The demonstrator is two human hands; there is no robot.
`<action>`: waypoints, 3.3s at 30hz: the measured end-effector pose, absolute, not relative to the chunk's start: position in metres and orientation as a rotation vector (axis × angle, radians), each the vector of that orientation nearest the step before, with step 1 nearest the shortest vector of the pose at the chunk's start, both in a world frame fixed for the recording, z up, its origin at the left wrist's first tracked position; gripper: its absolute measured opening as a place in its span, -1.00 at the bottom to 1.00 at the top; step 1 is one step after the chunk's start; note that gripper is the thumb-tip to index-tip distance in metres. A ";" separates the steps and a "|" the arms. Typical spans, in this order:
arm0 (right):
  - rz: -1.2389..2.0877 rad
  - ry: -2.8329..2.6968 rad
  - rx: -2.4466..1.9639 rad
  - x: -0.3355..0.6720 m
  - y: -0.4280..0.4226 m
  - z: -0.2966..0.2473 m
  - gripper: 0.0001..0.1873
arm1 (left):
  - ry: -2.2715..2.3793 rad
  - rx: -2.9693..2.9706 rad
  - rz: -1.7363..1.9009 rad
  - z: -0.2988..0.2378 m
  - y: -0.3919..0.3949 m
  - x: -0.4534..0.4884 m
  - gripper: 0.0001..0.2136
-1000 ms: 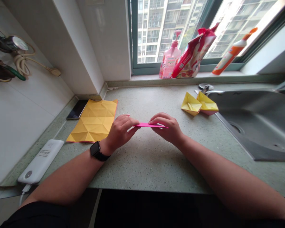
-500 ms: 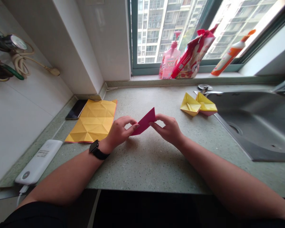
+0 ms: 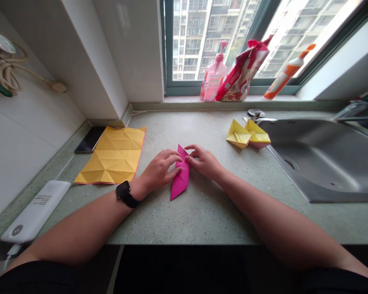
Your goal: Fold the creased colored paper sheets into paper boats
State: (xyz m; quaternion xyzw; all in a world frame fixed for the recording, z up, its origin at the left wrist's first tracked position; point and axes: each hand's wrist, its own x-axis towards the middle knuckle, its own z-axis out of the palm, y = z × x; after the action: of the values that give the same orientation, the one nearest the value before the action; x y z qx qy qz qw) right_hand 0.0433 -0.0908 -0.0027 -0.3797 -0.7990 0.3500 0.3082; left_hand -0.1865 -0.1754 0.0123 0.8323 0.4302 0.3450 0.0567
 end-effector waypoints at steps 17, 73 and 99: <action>0.327 -2.439 -0.992 0.043 -0.081 -0.014 -0.92 | 1.516 2.566 0.539 -0.008 -0.170 -0.185 -0.64; 0.507 -2.892 -1.210 0.052 -0.118 0.001 0.40 | 1.566 2.382 0.043 0.008 -0.187 -0.203 0.31; 0.843 -2.179 -1.182 0.061 -0.116 0.005 -0.35 | 1.285 2.267 0.978 0.020 -0.177 -0.172 -0.56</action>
State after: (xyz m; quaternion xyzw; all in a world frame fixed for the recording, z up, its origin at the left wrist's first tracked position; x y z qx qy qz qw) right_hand 0.0607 -0.1161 0.0047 -0.4360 -0.8039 0.3111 0.2587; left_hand -0.1720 -0.1773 0.0197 0.8014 0.4543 0.3457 0.1784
